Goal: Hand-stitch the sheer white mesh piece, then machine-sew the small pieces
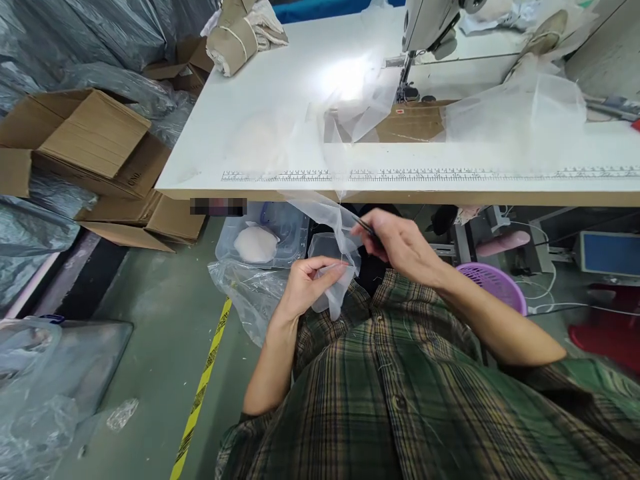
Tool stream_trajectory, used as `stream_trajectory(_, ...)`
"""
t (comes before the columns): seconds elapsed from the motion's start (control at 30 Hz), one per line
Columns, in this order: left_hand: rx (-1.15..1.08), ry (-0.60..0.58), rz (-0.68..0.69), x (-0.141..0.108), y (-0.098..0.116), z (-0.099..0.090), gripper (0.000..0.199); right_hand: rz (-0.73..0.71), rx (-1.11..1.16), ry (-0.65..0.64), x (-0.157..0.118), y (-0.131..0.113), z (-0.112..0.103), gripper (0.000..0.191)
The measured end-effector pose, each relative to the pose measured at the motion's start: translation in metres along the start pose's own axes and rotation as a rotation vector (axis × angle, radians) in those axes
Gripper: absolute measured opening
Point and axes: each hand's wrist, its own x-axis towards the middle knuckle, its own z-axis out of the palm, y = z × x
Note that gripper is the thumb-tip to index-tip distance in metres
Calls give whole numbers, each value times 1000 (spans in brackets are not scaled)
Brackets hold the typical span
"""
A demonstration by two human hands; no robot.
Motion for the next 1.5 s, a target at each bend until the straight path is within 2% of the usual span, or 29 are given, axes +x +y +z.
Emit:
stream_trajectory(0.17, 45, -12, -11, 1, 3, -6, 24, 182, -70, -163, -25, 30, 11, 53)
stream_trajectory(0.27, 38, -25, -22, 2, 4, -6, 25, 202, -121, -192, -25, 38, 18, 52)
stream_trajectory(0.4, 25, -16, -18, 2, 4, -4, 25, 151, -173, -194, -17, 39, 23, 49)
stream_trajectory(0.53, -7, 8, -27, 2, 0, -5, 26, 125, -177, -143, -14, 40, 25, 47)
stream_trajectory(0.77, -84, 5, -64, 2, -4, -9, 32, 180, -142, -152, -31, 33, 20, 47)
stream_trajectory(0.87, -67, -16, -58, 2, -2, -11, 30, 163, -193, -176, -36, 29, 20, 47)
stream_trajectory(1.03, -75, -58, -46, 0, 1, -10, 24, 134, -255, -133, -38, 26, 21, 41)
stream_trajectory(1.2, -41, -129, -91, 0, 5, -8, 26, 165, -195, -189, -31, 32, 27, 45)
stream_trajectory(1.33, -22, -130, -108, 2, 4, -9, 30, 159, -177, -180, -24, 38, 33, 46)
stream_trajectory(1.5, -68, -137, -108, -1, -1, -2, 27, 177, 50, -121, -33, 44, 34, 48)
